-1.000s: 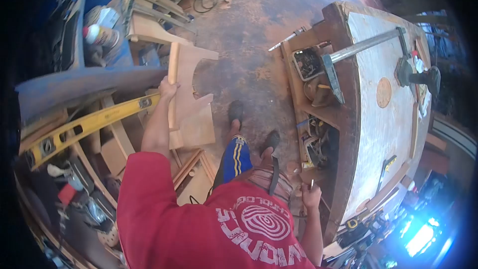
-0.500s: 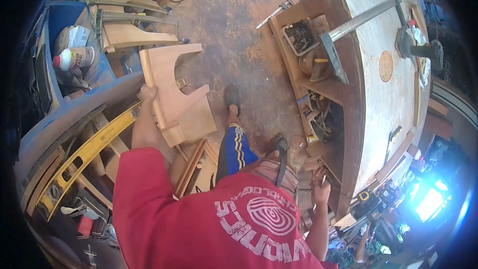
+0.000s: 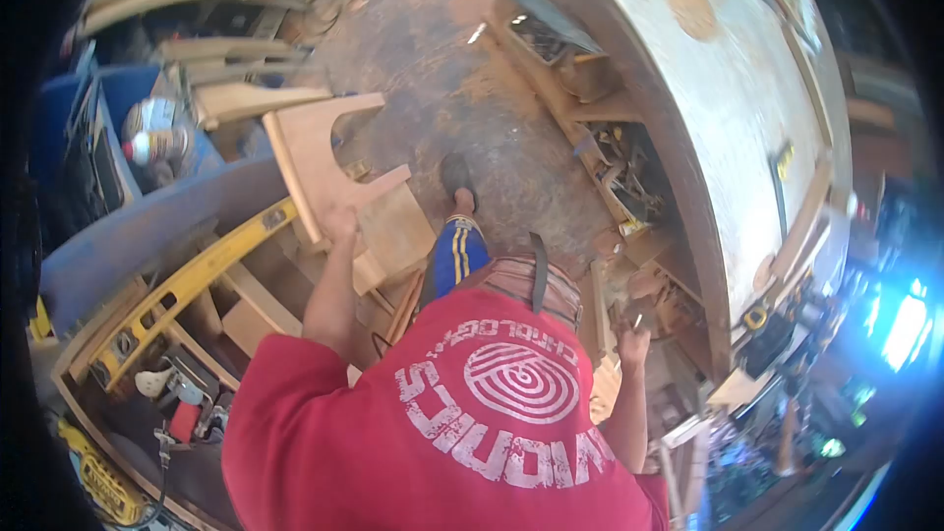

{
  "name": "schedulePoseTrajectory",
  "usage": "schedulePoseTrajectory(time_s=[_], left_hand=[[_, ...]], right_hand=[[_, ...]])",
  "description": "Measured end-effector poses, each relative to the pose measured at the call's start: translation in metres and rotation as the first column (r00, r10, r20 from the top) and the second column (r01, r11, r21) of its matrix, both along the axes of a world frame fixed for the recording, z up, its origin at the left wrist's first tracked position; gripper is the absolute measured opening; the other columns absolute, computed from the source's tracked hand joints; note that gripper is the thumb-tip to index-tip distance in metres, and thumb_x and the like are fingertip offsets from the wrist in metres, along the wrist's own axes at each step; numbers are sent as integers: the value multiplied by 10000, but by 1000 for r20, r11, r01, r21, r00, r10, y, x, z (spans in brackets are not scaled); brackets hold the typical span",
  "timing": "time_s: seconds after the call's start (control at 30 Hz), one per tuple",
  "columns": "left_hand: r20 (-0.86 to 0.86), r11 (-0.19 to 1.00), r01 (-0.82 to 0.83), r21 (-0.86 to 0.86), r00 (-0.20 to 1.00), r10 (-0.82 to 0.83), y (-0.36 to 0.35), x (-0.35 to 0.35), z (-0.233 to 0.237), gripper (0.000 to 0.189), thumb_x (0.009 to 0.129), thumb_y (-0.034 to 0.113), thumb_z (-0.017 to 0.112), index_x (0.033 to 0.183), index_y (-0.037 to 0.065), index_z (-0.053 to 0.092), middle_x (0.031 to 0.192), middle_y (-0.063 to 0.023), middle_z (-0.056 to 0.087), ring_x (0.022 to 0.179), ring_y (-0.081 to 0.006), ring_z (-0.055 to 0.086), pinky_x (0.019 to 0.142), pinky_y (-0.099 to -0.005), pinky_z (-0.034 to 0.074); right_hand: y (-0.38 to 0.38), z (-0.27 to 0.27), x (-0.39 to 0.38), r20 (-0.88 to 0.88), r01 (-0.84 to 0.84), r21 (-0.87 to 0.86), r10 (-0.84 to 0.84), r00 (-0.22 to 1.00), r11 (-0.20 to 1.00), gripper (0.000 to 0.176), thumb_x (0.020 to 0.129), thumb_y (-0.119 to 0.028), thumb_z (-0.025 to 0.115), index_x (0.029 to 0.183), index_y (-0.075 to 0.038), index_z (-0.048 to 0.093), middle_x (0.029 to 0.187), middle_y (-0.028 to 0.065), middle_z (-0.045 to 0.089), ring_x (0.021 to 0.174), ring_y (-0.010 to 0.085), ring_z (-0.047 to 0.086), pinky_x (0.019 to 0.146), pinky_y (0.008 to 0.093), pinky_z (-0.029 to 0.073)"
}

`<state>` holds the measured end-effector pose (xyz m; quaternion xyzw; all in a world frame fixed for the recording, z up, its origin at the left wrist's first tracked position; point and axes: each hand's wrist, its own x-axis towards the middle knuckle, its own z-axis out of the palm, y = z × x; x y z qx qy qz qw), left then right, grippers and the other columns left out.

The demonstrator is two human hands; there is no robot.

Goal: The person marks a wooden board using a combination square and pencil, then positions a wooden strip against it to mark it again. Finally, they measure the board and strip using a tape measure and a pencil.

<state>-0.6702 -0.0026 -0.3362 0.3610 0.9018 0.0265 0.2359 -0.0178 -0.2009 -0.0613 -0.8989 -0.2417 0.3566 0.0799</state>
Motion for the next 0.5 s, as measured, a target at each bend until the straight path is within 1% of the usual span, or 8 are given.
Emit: schedulePoseTrajectory(time_s=[0.07, 0.1, 0.13, 0.17, 0.2, 0.27, 0.33, 0.5], left_hand=[[118, 977, 198, 76, 971, -206, -14, 54, 8, 599, 870, 409, 711, 1261, -43, 667, 1282, -277, 669, 1242, -427, 611, 1108, -491, 445], [345, 939, 332, -90, 895, -284, 0, 86, 62, 662, 848, 409, 749, 1316, -47, 642, 1335, -280, 644, 1283, -419, 590, 1135, -484, 419], [377, 881, 470, -49, 826, -419, -18, 93, 18, 654, 850, 354, 773, 1337, -57, 626, 1345, -273, 643, 1278, -400, 600, 1122, -474, 434], [605, 925, 374, -63, 751, -263, -11, 127, 68, 631, 871, 316, 769, 1342, -76, 614, 1369, -263, 635, 1284, -381, 601, 1119, -456, 439], [585, 873, 483, -61, 726, -361, -11, 145, 79, 590, 902, 291, 758, 1326, -94, 614, 1303, -237, 669, 1201, -331, 643, 1048, -417, 488], [757, 899, 413, -146, 632, -167, -3, 146, 57, 558, 914, 271, 752, 1313, -96, 618, 1180, -191, 700, 1061, -262, 673, 942, -367, 525], [640, 826, 563, -33, 646, -415, -3, 170, 92, 476, 924, 235, 741, 1265, -83, 644, 986, -119, 692, 837, -177, 644, 714, -306, 522], [618, 760, 627, -170, 669, -414, 31, 192, 151, 356, 935, 181, 722, 1240, 28, 622, 864, -14, 649, 667, -94, 562, 482, -273, 355]], right_hand=[[-60, -34, 13, -87, -86, 192, 104, 991, 978, 267, 893, -194, 638, 992, 25, 755, 748, 146, 711, 571, 195, 636, 518, 369, 508], [-87, -52, 7, 60, -57, 147, 49, 997, 987, 287, 890, -224, 649, 1010, 13, 758, 758, 168, 708, 627, 216, 657, 574, 399, 521], [-101, -63, -12, 205, 10, 82, -27, 978, 997, 309, 888, -255, 661, 1029, 2, 761, 768, 190, 704, 684, 236, 678, 630, 429, 535], [-107, -51, -31, 272, 92, -44, -77, 959, 995, 368, 862, -304, 687, 1039, 12, 747, 886, 242, 718, 835, 328, 703, 753, 457, 552], [-110, -40, -43, 319, 191, -175, -128, 939, 966, 433, 836, -353, 713, 1049, 23, 733, 1004, 295, 733, 986, 420, 727, 877, 484, 569], [-151, -53, -57, 190, 509, -235, -475, 859, 828, 514, 821, -358, 704, 1078, 87, 713, 1127, 361, 681, 1129, 476, 661, 973, 510, 542], [-219, -71, -57, 136, 645, -260, -634, 761, 719, 476, 819, -321, 688, 1095, 65, 716, 1130, 353, 684, 1126, 476, 661, 977, 518, 540], [-352, -90, -55, 191, 803, -200, -781, 594, 562, 440, 827, -276, 661, 1146, 23, 710, 1132, 328, 697, 1124, 461, 671, 982, 512, 540]])
